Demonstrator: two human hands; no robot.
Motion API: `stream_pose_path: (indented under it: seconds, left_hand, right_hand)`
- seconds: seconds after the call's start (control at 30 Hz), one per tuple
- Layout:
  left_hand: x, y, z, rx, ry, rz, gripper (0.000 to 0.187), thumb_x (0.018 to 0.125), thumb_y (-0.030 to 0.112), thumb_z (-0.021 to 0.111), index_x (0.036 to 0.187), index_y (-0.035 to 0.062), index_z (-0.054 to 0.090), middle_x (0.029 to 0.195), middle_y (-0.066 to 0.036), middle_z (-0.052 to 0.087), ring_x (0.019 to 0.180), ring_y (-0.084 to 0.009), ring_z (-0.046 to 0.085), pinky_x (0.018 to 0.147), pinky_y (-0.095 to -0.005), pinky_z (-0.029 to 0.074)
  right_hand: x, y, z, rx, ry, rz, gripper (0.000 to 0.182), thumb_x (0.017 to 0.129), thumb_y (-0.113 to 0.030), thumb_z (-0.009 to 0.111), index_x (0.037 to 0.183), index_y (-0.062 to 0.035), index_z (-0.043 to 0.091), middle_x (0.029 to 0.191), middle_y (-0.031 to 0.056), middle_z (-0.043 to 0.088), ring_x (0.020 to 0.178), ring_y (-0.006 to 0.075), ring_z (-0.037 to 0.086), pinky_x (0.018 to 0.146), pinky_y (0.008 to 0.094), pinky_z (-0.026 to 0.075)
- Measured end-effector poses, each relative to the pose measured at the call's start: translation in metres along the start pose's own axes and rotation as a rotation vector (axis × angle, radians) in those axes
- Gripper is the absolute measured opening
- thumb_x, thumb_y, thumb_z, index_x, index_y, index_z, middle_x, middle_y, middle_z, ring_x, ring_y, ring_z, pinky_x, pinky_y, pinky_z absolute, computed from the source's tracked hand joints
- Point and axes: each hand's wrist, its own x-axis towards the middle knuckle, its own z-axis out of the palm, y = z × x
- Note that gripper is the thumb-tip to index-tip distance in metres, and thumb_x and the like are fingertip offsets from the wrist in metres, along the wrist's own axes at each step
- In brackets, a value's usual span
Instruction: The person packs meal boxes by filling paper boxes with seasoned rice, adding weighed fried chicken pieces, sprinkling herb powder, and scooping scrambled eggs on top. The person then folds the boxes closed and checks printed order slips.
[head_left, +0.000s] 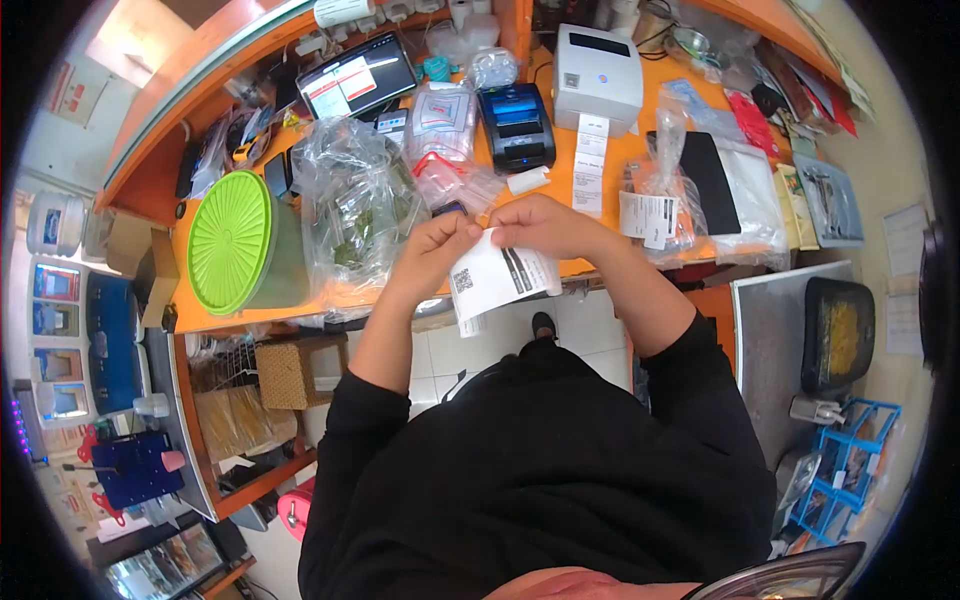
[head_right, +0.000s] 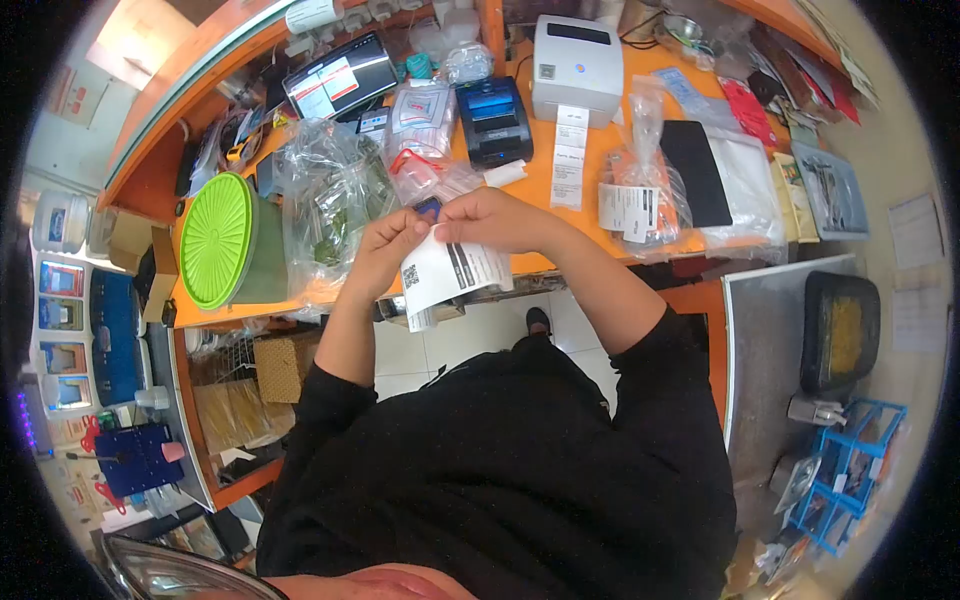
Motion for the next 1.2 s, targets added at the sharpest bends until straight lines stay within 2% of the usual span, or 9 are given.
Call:
stream_pose_path:
  seconds: [0.1,0.3,0.37,0.43,0.57,0.73,0.8,0.97,1.2]
  left_hand:
    - [-0.011,-0.010,0.015,-0.159,0.135,-0.007,0.019,0.094,0.021,0.057,0.081,0.0069,0.058,0.071,0.009,0.050,0.067,0.0010,0.042,0.057,-0.0175,0.033]
    - [-0.025,-0.044,-0.034,0.395,0.596,0.104,0.020,0.094,0.018,0.055,0.080,0.0041,0.056,0.067,0.002,0.047,0.063,-0.0073,0.040,0.056,-0.0239,0.035]
    - [-0.029,-0.045,-0.028,0.519,0.498,0.219,0.021,0.094,0.019,0.056,0.079,0.0044,0.057,0.066,0.003,0.044,0.063,-0.0072,0.039,0.057,-0.0237,0.034]
    - [-0.029,-0.042,0.007,0.537,0.407,0.171,0.020,0.093,0.018,0.056,0.079,0.0043,0.056,0.070,0.002,0.046,0.067,-0.0079,0.041,0.059,-0.0232,0.035]
    - [-0.037,-0.034,0.094,0.379,0.112,0.163,0.014,0.092,0.013,0.056,0.084,0.0023,0.055,0.079,-0.002,0.055,0.075,-0.0097,0.049,0.069,-0.0255,0.043]
    - [-0.081,-0.019,0.231,0.295,-0.639,-0.153,0.018,0.079,0.003,0.070,0.093,0.0019,0.059,0.087,-0.003,0.063,0.078,-0.0100,0.056,0.070,-0.0261,0.046]
    - [-0.075,-0.023,0.222,0.343,-0.957,-0.245,0.027,0.073,0.003,0.076,0.097,0.0010,0.063,0.089,-0.006,0.067,0.073,-0.0092,0.058,0.065,-0.0255,0.047]
    - [-0.116,-0.026,0.354,0.168,-1.106,-0.201,0.012,0.080,0.001,0.068,0.089,-0.0009,0.061,0.083,-0.006,0.066,0.068,-0.0095,0.059,0.062,-0.0232,0.046]
    - [-0.341,0.018,0.571,-0.632,-1.193,-0.470,0.009,0.090,0.001,0.054,0.098,0.0046,0.053,0.093,-0.011,0.063,0.084,-0.0197,0.063,0.078,-0.0355,0.053]
  right_hand:
    - [-0.012,-0.014,0.021,-0.405,0.184,-0.039,0.021,0.087,-0.026,0.061,0.092,-0.0066,0.067,0.081,0.0069,0.064,0.076,0.0161,0.059,0.070,0.0296,0.046]
    - [-0.007,0.005,0.017,-0.726,0.814,-0.271,0.024,0.082,-0.028,0.065,0.095,-0.0085,0.064,0.085,0.0128,0.060,0.081,0.0260,0.061,0.068,0.0363,0.046]
    - [-0.008,0.021,0.011,-1.180,1.219,-0.148,0.041,0.074,-0.039,0.069,0.099,-0.0078,0.057,0.092,0.0141,0.057,0.088,0.0320,0.057,0.071,0.0449,0.045]
    - [-0.015,0.040,0.018,-0.743,1.225,-0.233,0.069,0.067,-0.053,0.071,0.113,-0.0043,0.053,0.107,0.0166,0.055,0.097,0.0359,0.054,0.079,0.0458,0.045]
    - [-0.119,0.018,0.114,-0.116,0.811,-0.204,0.050,0.074,-0.013,0.073,0.119,-0.0054,0.052,0.102,0.0117,0.060,0.093,0.0228,0.058,0.081,0.0345,0.047]
    - [-0.282,0.090,0.180,-0.009,1.249,-0.241,0.049,0.071,-0.007,0.075,0.114,-0.0041,0.053,0.099,0.0084,0.063,0.093,0.0173,0.060,0.078,0.0311,0.048]
    - [-0.331,0.062,0.219,-0.171,1.484,0.018,0.034,0.072,-0.010,0.074,0.102,-0.0035,0.060,0.091,0.0086,0.065,0.087,0.0172,0.062,0.075,0.0317,0.049]
    - [-0.476,0.021,0.374,-0.141,1.972,0.218,0.025,0.075,-0.013,0.074,0.093,-0.0022,0.060,0.077,0.0063,0.063,0.075,0.0139,0.062,0.064,0.0297,0.048]
    - [-0.550,0.012,0.607,0.250,2.380,-0.087,0.016,0.084,-0.012,0.067,0.090,-0.0038,0.055,0.074,0.0049,0.063,0.059,0.0107,0.060,0.052,0.0227,0.045]
